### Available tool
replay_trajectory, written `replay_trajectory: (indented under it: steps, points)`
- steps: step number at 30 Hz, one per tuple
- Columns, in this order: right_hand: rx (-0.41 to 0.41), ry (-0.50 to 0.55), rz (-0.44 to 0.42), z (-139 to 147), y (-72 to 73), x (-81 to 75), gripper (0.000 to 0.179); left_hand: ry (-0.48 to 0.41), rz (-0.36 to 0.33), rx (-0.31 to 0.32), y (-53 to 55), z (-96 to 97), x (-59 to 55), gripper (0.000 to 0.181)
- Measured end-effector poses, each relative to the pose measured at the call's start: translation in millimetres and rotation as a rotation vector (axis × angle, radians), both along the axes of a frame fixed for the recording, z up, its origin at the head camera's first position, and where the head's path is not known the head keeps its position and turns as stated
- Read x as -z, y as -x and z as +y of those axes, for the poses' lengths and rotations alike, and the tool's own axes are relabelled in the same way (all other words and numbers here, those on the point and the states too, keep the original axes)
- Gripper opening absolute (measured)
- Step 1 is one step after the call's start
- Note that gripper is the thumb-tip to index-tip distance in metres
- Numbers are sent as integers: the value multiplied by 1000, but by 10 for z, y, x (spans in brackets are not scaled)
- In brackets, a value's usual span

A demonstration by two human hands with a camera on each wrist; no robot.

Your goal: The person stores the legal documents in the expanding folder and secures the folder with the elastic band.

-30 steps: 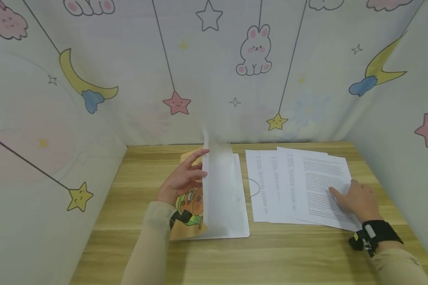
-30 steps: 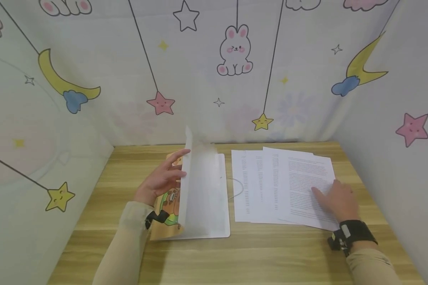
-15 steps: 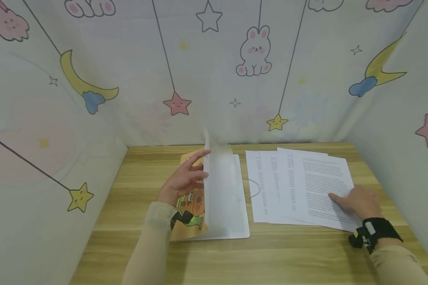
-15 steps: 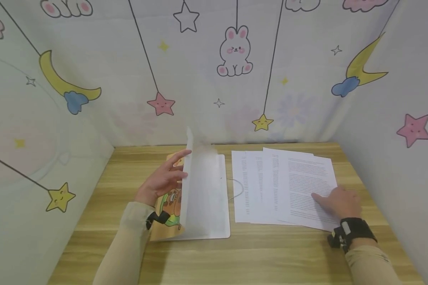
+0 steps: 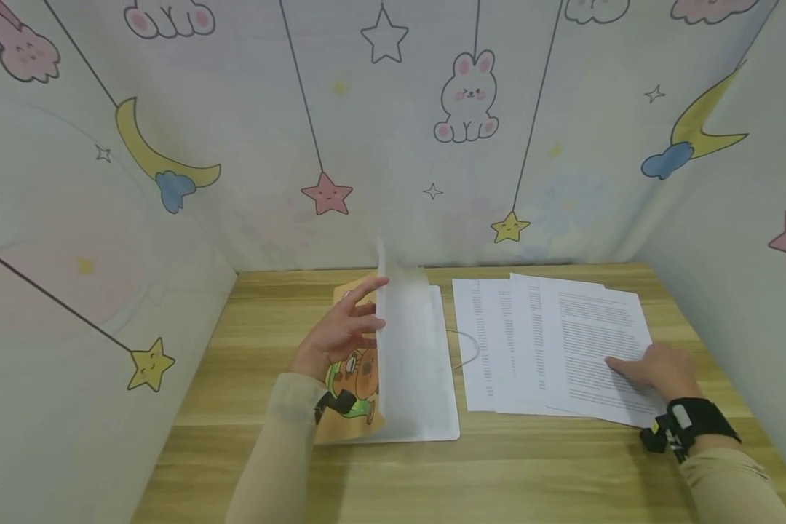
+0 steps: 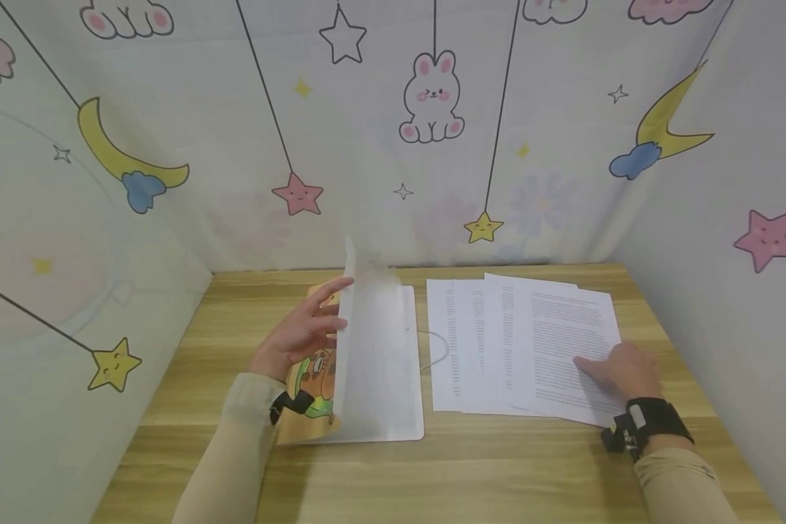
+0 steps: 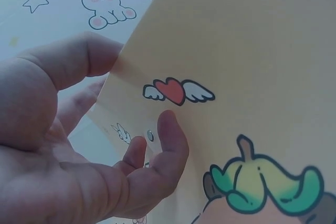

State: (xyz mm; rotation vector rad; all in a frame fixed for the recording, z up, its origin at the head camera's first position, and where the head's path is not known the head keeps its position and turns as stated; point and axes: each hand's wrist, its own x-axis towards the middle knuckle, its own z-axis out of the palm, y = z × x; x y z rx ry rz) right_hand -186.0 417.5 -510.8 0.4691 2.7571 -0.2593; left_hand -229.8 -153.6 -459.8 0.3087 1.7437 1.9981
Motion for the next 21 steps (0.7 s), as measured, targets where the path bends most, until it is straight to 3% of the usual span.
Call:
replay_trajectory:
  steps: [21]
  points:
    - [63, 89, 41, 18, -20, -2, 92, 41, 27, 5, -6, 42, -3, 75]
